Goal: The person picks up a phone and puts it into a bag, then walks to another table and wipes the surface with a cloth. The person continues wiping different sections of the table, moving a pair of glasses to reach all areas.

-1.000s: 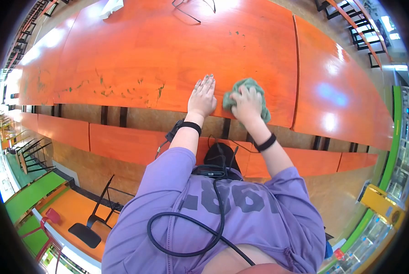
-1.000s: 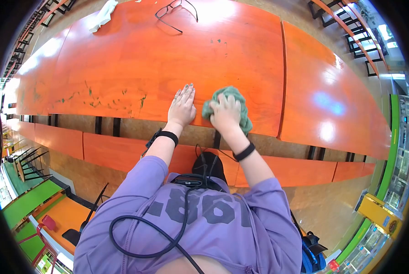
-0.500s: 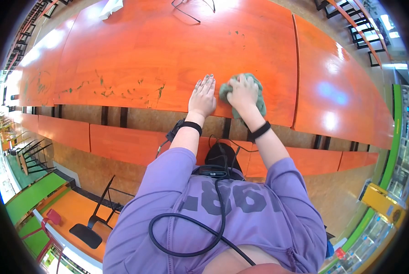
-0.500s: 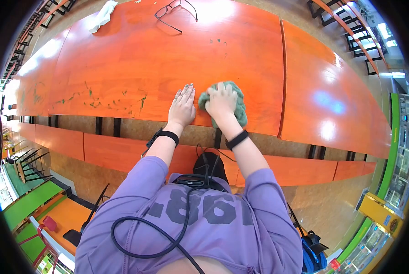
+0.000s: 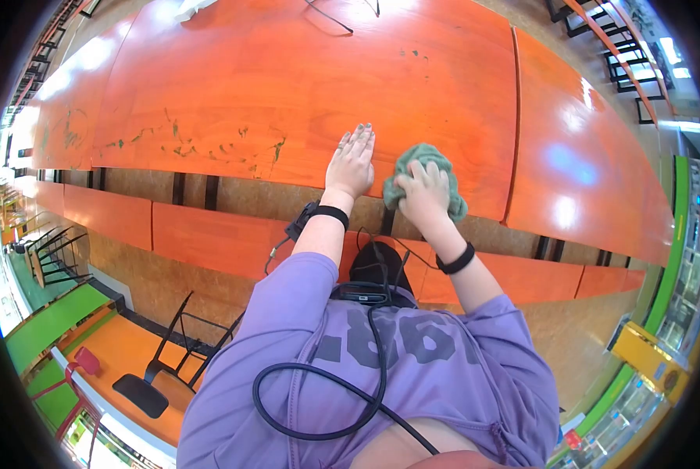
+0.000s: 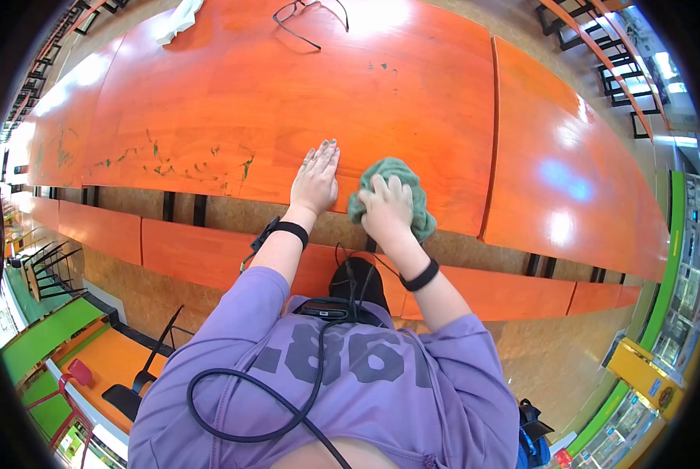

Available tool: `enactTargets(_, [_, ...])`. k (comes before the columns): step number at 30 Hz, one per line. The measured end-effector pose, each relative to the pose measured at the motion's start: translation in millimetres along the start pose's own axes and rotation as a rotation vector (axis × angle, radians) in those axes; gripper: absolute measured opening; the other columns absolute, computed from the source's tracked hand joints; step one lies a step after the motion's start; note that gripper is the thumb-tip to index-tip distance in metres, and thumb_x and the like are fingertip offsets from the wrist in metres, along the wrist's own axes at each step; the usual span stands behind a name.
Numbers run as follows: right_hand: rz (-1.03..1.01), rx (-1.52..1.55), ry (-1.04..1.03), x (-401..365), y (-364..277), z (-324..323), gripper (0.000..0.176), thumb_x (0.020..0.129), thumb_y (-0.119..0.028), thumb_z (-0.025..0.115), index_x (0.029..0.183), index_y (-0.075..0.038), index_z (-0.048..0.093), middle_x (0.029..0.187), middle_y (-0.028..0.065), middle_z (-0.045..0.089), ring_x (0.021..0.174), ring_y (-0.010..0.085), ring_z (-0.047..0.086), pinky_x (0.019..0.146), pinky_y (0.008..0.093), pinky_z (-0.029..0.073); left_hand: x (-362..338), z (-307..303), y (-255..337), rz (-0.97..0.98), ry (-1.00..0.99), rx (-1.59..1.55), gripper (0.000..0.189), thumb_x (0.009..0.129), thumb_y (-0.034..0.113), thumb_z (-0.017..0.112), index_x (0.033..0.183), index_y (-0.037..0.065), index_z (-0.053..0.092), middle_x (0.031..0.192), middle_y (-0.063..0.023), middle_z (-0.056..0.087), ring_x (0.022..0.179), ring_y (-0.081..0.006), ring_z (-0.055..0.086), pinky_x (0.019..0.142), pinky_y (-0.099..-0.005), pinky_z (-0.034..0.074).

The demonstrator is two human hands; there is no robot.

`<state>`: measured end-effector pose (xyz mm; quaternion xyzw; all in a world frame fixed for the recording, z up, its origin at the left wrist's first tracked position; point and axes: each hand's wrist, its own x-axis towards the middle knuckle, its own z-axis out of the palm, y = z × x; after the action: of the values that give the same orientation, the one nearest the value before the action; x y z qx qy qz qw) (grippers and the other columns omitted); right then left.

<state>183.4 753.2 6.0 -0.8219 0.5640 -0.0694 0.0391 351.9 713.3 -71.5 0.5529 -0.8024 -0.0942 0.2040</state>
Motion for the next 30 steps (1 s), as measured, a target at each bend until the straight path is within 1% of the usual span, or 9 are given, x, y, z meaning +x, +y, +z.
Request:
enactTargets(2, [0.02, 0.002, -0.062, -16, 2, -7, 0.017, 0.056, -0.012, 0.067, 0.07, -0.022, 0.065, 0.093, -0.0018, 0.052, 0.09, 0.0221, 0.047, 0.073, 0.0374, 0.037, 1, 2, -1, -0.004, -0.01, 0.012, 0.05, 0.079, 0.011, 0.046, 0.128, 0.0, 0.046, 0.141, -0.0099, 0.039, 0.133, -0.0215, 0.032, 0.111, -0.0378, 0.024])
enactTargets(6, [0.041, -0.004, -0.023, -17, 7, -7, 0.019, 0.056, -0.012, 0.066, 0.071, -0.024, 0.067, 0.094, -0.0027, 0.054, 0.088, 0.0216, 0.048, 0.07, 0.0365, 0.037, 0, -1, 1, -0.009, -0.026, 0.029, 0.051, 0.079, 0.013, 0.046, 0.129, 0.0, 0.046, 0.141, -0.0096, 0.038, 0.134, -0.0209, 0.031, 0.111, -0.0374, 0.023])
enactTargets(9, [0.062, 0.019, 0.132, -9, 12, 5, 0.019, 0.055, -0.014, 0.066, 0.071, -0.025, 0.066, 0.09, -0.0038, 0.054, 0.086, 0.0206, 0.048, 0.068, 0.0359, 0.037, 2, -2, 2, -0.006, -0.028, 0.037, 0.051, 0.079, 0.012, 0.046, 0.128, 0.0, 0.046, 0.141, -0.0096, 0.038, 0.134, -0.0209, 0.03, 0.111, -0.0375, 0.023])
enactTargets(10, [0.052, 0.007, 0.193, -9, 12, 7, 0.016, 0.055, -0.016, 0.065, 0.068, -0.025, 0.065, 0.087, -0.0045, 0.054, 0.082, 0.0199, 0.049, 0.066, 0.0358, 0.037, 1, -2, 2, -0.004, -0.029, 0.041, 0.051, 0.079, 0.012, 0.046, 0.128, 0.0, 0.046, 0.141, -0.0096, 0.038, 0.134, -0.0209, 0.031, 0.111, -0.0376, 0.023])
enactTargets(14, [0.027, -0.021, 0.316, -14, 13, 13, 0.014, 0.055, -0.017, 0.065, 0.066, -0.025, 0.064, 0.084, -0.0048, 0.054, 0.078, 0.0196, 0.049, 0.063, 0.0349, 0.037, 3, 0, 0, 0.006, 0.006, 0.043, 0.048, 0.079, 0.011, 0.047, 0.127, 0.0, 0.048, 0.14, -0.0096, 0.04, 0.133, -0.0213, 0.033, 0.11, -0.0384, 0.025])
enactTargets(18, [-0.022, -0.037, 0.398, -15, 17, 20, 0.016, 0.053, -0.019, 0.065, 0.066, -0.026, 0.063, 0.083, -0.0058, 0.053, 0.076, 0.0191, 0.048, 0.06, 0.0345, 0.038, 0, 1, 1, 0.021, 0.041, 0.022, 0.047, 0.08, 0.01, 0.047, 0.126, 0.0, 0.049, 0.138, -0.0099, 0.043, 0.131, -0.022, 0.036, 0.11, -0.039, 0.026])
enactTargets(24, [-0.051, -0.038, 0.359, -14, 19, 17, 0.017, 0.052, -0.018, 0.066, 0.066, -0.027, 0.062, 0.083, -0.0062, 0.053, 0.076, 0.0188, 0.049, 0.059, 0.0348, 0.039, 0, 0, 2, 0.025, 0.072, 0.017, 0.046, 0.08, 0.01, 0.048, 0.125, 0.0, 0.049, 0.137, -0.0112, 0.044, 0.129, -0.0226, 0.038, 0.109, -0.0386, 0.027])
enactTargets(28, [-0.065, -0.053, 0.389, -15, 20, 21, 0.019, 0.051, -0.017, 0.067, 0.066, -0.027, 0.061, 0.083, -0.0067, 0.053, 0.075, 0.0186, 0.049, 0.059, 0.0343, 0.039, -1, -1, 3, 0.024, 0.069, 0.014, 0.046, 0.08, 0.01, 0.049, 0.125, 0.0, 0.049, 0.137, -0.0113, 0.044, 0.129, -0.0223, 0.038, 0.109, -0.0383, 0.027])
enactTargets(30, [-0.058, -0.06, 0.362, -17, 21, 20, 0.018, 0.053, -0.018, 0.067, 0.067, -0.028, 0.062, 0.084, -0.0065, 0.054, 0.074, 0.0188, 0.05, 0.06, 0.0343, 0.04, -1, -1, 3, 0.031, 0.07, 0.021, 0.046, 0.08, 0.011, 0.048, 0.125, 0.0, 0.049, 0.137, -0.0112, 0.044, 0.129, -0.0223, 0.038, 0.109, -0.0383, 0.027])
